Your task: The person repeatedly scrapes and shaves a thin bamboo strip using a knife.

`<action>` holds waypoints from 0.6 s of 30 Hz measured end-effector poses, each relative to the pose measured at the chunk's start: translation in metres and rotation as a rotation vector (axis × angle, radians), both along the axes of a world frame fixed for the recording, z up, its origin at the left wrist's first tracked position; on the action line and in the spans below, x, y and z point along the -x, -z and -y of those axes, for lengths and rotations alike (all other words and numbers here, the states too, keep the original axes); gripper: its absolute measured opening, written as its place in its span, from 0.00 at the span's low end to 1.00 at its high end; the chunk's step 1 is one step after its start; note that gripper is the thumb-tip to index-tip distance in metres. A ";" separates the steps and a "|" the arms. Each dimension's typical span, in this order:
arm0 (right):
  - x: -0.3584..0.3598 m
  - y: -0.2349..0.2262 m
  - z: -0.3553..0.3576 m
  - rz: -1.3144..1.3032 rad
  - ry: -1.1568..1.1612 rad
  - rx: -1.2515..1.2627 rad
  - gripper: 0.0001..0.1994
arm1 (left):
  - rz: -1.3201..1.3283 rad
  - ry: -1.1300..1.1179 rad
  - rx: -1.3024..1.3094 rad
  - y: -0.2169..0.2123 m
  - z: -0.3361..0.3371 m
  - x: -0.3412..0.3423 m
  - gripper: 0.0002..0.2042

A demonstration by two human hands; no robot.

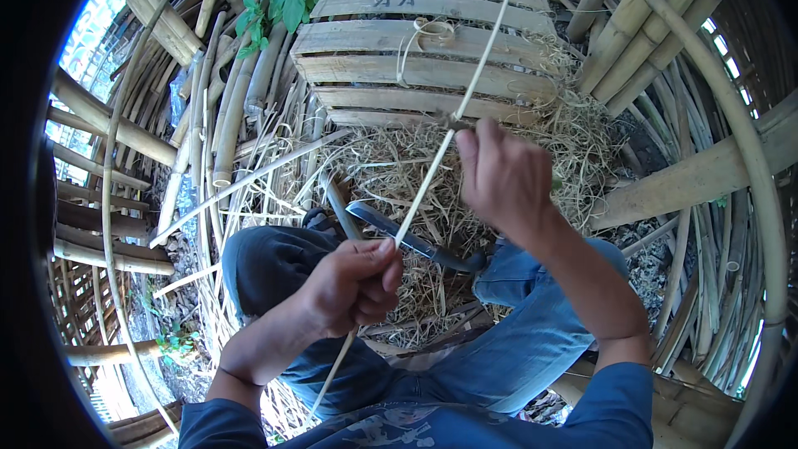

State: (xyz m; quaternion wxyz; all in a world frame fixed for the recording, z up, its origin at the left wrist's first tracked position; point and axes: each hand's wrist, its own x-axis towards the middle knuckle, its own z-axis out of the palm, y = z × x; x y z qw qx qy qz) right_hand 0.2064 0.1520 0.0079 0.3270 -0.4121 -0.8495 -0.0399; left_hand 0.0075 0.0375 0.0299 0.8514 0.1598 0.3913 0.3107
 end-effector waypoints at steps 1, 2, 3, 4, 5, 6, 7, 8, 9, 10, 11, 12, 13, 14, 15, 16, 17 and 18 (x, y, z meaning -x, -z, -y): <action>-0.008 -0.002 -0.007 0.012 0.076 -0.005 0.17 | 0.017 0.045 0.031 0.001 0.001 -0.002 0.19; -0.008 0.001 -0.006 0.018 0.080 -0.010 0.17 | 0.023 0.048 0.026 0.003 -0.001 -0.002 0.19; -0.005 0.006 0.001 -0.035 0.036 0.162 0.16 | 0.000 0.043 0.052 0.005 -0.002 0.001 0.19; 0.000 0.010 0.009 -0.088 -0.009 0.334 0.16 | -0.024 0.037 0.078 0.007 -0.002 0.002 0.19; 0.007 0.010 0.020 -0.052 -0.066 0.339 0.15 | -0.026 0.020 0.069 0.008 -0.003 0.003 0.19; 0.013 0.011 0.032 -0.053 -0.070 0.343 0.15 | -0.027 0.016 0.073 0.007 -0.004 0.003 0.19; 0.018 0.011 0.043 -0.093 -0.191 0.373 0.14 | -0.038 -0.002 0.064 0.007 -0.005 0.002 0.19; 0.022 0.011 0.050 -0.132 -0.313 0.400 0.13 | -0.048 -0.020 0.055 0.006 -0.006 0.002 0.18; 0.024 0.010 0.054 -0.134 -0.317 0.403 0.13 | -0.049 -0.024 0.057 0.005 -0.006 0.002 0.18; 0.025 0.010 0.058 -0.111 -0.367 0.367 0.13 | -0.058 -0.027 0.047 0.005 -0.006 0.002 0.18; 0.025 0.010 0.058 -0.087 -0.414 0.330 0.13 | -0.066 -0.027 0.036 0.005 -0.007 0.001 0.17; 0.025 0.010 0.056 -0.089 -0.413 0.330 0.13 | -0.067 -0.026 0.037 0.006 -0.007 -0.001 0.17; 0.025 0.010 0.052 -0.057 -0.409 0.263 0.13 | -0.097 -0.051 0.008 0.007 -0.007 -0.003 0.17; 0.025 0.010 0.049 -0.028 -0.404 0.193 0.14 | -0.129 -0.074 -0.023 0.007 -0.006 -0.003 0.16; 0.024 0.010 0.047 -0.031 -0.401 0.192 0.14 | -0.132 -0.070 -0.024 0.007 -0.006 -0.004 0.16; 0.022 0.012 0.044 0.018 -0.389 0.121 0.14 | -0.128 -0.081 -0.049 0.007 -0.005 -0.004 0.16; 0.021 0.013 0.043 0.068 -0.377 0.052 0.15 | -0.124 -0.093 -0.073 0.007 -0.005 -0.004 0.16; 0.021 0.011 0.043 0.066 -0.373 0.052 0.15 | -0.125 -0.088 -0.072 0.006 -0.005 -0.004 0.16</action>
